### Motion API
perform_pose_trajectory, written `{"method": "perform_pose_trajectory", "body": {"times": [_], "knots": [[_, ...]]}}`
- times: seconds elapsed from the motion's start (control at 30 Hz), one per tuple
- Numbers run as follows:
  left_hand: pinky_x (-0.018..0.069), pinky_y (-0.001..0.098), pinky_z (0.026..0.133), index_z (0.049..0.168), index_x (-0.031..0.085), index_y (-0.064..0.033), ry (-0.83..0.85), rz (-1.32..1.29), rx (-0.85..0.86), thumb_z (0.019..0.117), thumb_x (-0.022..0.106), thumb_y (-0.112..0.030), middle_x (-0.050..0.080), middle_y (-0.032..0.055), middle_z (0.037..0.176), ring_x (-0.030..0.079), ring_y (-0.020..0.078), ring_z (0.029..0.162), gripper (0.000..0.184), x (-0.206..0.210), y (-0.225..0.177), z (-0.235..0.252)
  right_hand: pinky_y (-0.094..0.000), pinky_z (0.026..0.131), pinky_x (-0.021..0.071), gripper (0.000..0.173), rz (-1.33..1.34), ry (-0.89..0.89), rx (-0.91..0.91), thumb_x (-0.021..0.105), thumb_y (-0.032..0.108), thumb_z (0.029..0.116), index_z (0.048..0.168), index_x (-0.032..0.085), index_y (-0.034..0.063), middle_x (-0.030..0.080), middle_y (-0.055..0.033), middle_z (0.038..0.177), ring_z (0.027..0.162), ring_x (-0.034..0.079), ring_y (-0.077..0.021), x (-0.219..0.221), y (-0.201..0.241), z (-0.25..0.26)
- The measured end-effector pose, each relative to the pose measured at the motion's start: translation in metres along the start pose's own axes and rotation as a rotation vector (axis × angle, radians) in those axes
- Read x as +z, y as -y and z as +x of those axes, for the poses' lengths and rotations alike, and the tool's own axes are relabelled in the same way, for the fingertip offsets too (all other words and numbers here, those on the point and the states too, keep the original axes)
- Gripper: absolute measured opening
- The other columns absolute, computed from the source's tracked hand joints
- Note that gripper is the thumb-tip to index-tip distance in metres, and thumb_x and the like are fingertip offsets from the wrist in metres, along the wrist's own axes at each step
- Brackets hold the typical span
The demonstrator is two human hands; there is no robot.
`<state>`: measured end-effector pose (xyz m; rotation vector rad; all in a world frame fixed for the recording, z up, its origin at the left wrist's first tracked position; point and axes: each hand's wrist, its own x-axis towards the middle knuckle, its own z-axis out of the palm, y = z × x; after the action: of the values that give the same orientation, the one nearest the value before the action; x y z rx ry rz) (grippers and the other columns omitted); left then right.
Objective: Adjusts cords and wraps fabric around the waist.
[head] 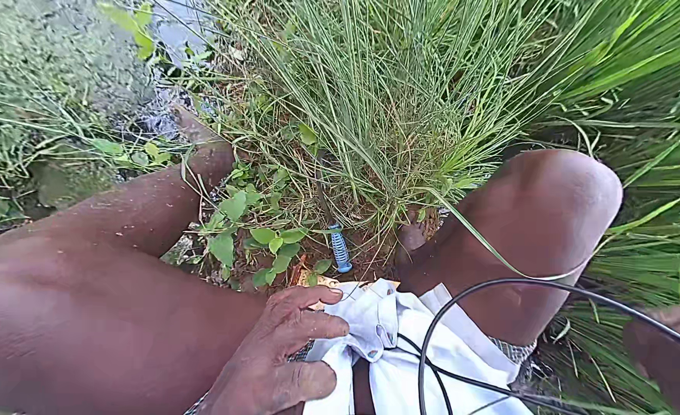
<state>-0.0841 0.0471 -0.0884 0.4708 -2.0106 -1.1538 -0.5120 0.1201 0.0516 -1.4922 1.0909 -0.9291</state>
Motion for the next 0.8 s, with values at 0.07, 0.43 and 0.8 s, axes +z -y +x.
{"method": "perform_pose_trajectory", "body": {"times": [0.07, 0.43, 0.8], "knots": [[0.0327, 0.0446, 0.119, 0.111, 0.062, -0.0266, 0.020, -0.011, -0.002, 0.1084, 0.044, -0.030, 0.063, -0.0056, 0.133, 0.044, 0.0218, 0.142, 0.018, 0.000, 0.001, 0.003, -0.0166, 0.067, 0.0539, 0.036, -0.018, 0.088, 0.111, 0.061, 0.035, 0.1007, 0.133, 0.066, 0.0191, 0.071, 0.0054, 0.094, 0.076, 0.065, -0.0017, -0.008, -0.004, -0.008], [0.0337, 0.0453, 0.119, 0.113, 0.063, -0.0276, 0.080, -0.070, 0.018, 0.1069, 0.049, -0.027, 0.064, -0.0061, 0.132, 0.045, 0.0223, 0.141, 0.016, 0.004, 0.005, 0.012, -0.0153, 0.065, 0.0563, 0.046, 0.038, 0.106, 0.201, 0.053, 0.036, 0.1068, 0.151, 0.049, 0.0254, 0.070, 0.0056, 0.088, 0.072, 0.065, -0.0002, 0.006, -0.053, -0.035], [0.0335, 0.0449, 0.119, 0.114, 0.062, -0.0277, 0.047, -0.014, 0.058, 0.1072, 0.047, -0.028, 0.064, -0.0053, 0.133, 0.045, 0.0233, 0.142, 0.016, 0.007, 0.004, 0.008, -0.0138, 0.066, 0.0540, 0.045, -0.225, 0.330, -0.032, 0.044, 0.034, 0.1107, 0.152, 0.045, 0.0162, 0.067, 0.0040, 0.086, 0.072, 0.062, 0.0021, 0.007, -0.027, 0.031]]}}
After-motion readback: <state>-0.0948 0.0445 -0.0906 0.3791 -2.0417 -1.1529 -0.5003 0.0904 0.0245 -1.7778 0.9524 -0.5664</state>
